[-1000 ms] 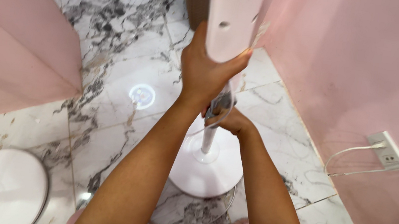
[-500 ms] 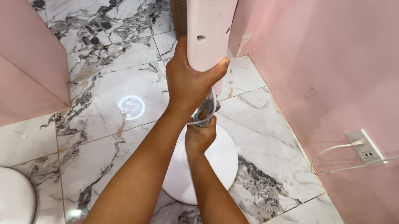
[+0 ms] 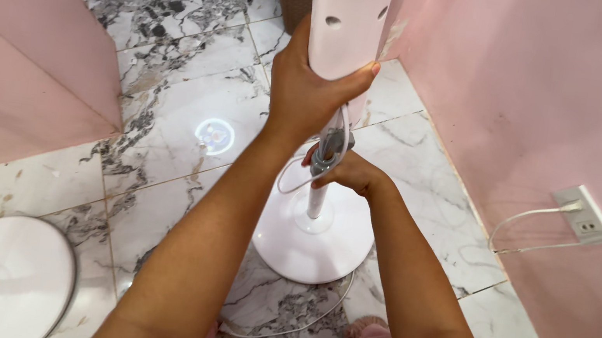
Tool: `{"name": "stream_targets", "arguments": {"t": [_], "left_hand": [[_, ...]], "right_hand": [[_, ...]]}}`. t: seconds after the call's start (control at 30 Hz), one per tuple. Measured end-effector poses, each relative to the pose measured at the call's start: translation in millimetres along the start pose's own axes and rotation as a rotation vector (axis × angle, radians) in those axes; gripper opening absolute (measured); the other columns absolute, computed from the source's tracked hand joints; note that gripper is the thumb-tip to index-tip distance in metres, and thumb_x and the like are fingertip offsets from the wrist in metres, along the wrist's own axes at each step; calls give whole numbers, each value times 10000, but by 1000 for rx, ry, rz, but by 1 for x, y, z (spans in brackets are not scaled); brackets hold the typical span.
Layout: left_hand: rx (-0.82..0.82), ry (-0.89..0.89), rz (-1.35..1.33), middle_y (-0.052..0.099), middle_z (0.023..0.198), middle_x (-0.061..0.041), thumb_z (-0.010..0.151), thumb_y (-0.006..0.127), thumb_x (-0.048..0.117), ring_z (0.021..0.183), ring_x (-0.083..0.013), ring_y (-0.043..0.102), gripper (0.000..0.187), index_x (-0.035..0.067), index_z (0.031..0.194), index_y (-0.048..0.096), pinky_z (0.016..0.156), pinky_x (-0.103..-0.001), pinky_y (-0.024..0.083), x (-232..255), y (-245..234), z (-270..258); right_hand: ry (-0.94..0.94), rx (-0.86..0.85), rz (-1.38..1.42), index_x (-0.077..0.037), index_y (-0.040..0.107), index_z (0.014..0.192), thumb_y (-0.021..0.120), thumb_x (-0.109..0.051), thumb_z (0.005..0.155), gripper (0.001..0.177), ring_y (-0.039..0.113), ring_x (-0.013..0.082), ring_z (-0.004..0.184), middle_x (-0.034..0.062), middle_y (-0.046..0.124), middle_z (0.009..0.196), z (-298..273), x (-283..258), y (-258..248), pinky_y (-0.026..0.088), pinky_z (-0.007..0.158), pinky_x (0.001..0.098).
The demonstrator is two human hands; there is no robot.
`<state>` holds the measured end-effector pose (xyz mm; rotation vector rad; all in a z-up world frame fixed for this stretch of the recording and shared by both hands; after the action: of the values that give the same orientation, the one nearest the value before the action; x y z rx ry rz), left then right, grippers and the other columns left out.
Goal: The person uses a screwdriver to adjust the fan cage and then reassembles the fan by attaching the head to the stand and securing it.
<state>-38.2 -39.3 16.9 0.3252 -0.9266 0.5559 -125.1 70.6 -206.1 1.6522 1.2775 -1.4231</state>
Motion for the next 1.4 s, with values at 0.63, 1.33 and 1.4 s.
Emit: {"name": "stream_targets", "arguments": {"t": [0.63, 1.33, 1.4], "left_hand": [[-120, -34, 39, 787, 989, -99, 834, 874, 259, 884, -157, 777, 471, 1, 1158, 649, 812, -297, 644, -9, -5, 0], [-36, 137, 252, 778, 938, -125, 922, 881, 219, 819, -171, 794, 356, -40, 1076, 691, 767, -313, 674, 28, -35, 12], [-41, 153, 235, 783, 946, -128, 942, 867, 209, 824, -181, 788, 348, -47, 1086, 681, 767, -318, 661, 32, -42, 13]], "right_hand": [[-21, 330, 64, -33, 690, 1056, 757, 79, 667, 410, 661, 161, 894, 17, 689, 944, -3, 22, 14, 577, 798, 329], [-53, 739, 75, -88, 515, 1299, 794, -230, 876, 527, 665, 178, 889, 60, 681, 1003, -27, -2, 78, 558, 788, 331], [9, 686, 37, -83, 537, 1279, 812, -234, 876, 510, 643, 188, 862, 75, 686, 971, -28, -6, 81, 548, 780, 336]]}}
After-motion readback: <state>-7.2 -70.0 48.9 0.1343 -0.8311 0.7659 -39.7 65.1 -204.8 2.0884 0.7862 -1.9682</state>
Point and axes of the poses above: each hand's wrist, its own z-axis towards the middle knuckle, its own y-axis out of the palm, x = y × z, the point moved 5 cm from there along z, towards the middle knuckle
